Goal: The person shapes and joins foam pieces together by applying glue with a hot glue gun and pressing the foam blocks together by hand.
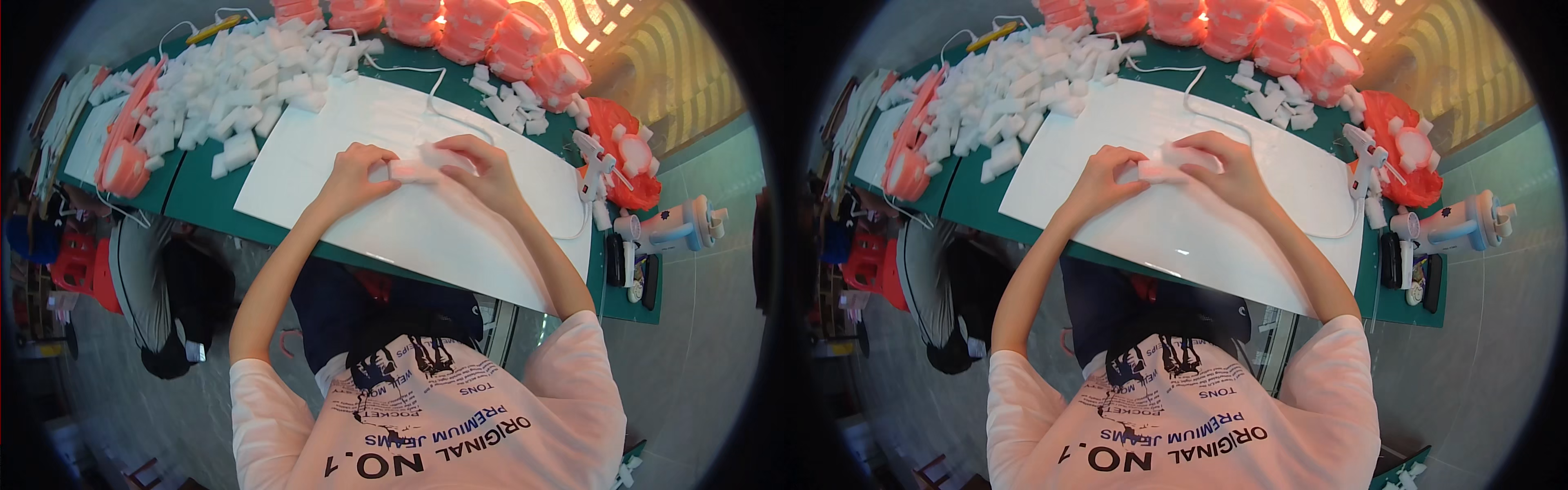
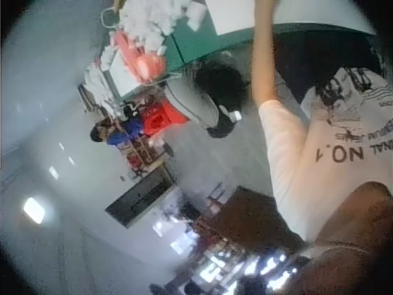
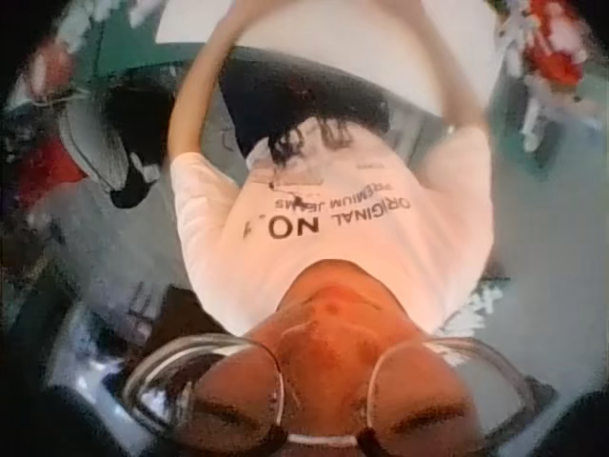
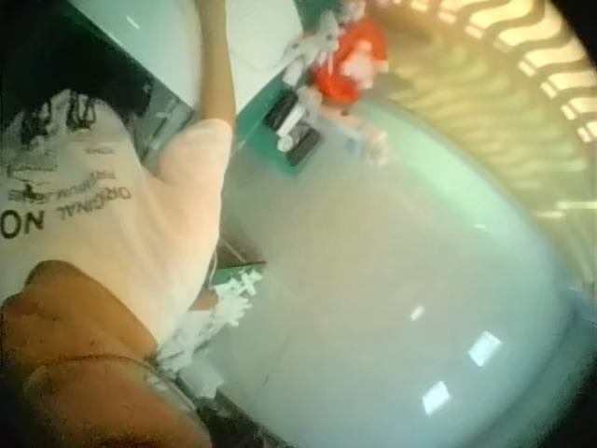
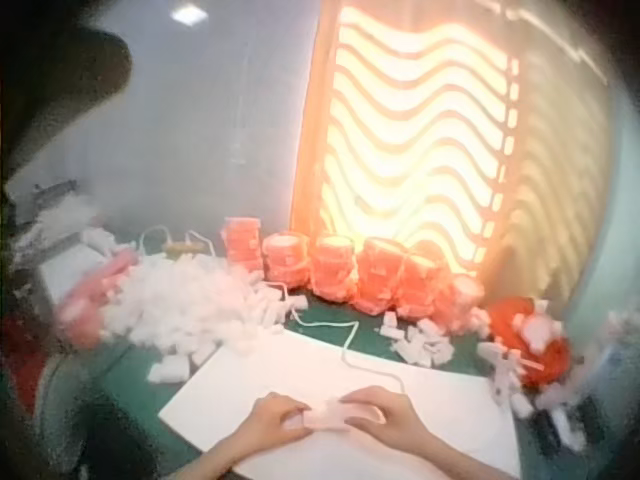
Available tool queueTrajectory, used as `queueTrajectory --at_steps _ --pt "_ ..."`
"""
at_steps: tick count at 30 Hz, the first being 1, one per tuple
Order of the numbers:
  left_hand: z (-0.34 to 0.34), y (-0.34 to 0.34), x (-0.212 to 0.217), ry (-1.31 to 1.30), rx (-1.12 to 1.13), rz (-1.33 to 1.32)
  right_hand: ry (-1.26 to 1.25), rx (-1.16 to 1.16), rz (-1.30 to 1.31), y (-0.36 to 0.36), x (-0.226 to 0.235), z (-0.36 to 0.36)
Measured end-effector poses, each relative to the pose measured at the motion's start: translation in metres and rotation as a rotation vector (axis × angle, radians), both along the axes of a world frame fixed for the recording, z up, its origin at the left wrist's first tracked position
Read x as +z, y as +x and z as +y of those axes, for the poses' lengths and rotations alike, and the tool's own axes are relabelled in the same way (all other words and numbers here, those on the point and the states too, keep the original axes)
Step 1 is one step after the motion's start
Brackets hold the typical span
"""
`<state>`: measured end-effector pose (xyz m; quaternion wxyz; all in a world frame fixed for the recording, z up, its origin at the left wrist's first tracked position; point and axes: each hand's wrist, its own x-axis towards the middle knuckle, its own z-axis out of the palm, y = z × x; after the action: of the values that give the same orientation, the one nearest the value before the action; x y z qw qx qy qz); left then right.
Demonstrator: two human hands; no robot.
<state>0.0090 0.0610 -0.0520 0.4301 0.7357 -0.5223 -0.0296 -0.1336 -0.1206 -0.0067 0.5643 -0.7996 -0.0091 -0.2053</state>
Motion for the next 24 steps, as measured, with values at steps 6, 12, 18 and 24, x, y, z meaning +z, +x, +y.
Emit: queueTrajectory --at_steps 6,12,18,24 --pt "-0.018 0.012 -0.008 0.009 0.001 -0.054 -0.611 0.047 -0.172 0.028 -0.012 0.001" --pt "-0.017 0.016 -0.011 0.019 0.021 -0.032 -0.544 0.095 -0.084 0.037 -0.019 -0.001" --pt "-0.018 0.012 -0.013 -0.001 0.020 -0.007 -0.512 0.098 -0.130 0.034 -0.025 0.006" --pt "-0.013 0.005 -0.014 -0.015 0.052 -0.088 -0.461 0.054 -0.071 0.030 -0.023 0.010"
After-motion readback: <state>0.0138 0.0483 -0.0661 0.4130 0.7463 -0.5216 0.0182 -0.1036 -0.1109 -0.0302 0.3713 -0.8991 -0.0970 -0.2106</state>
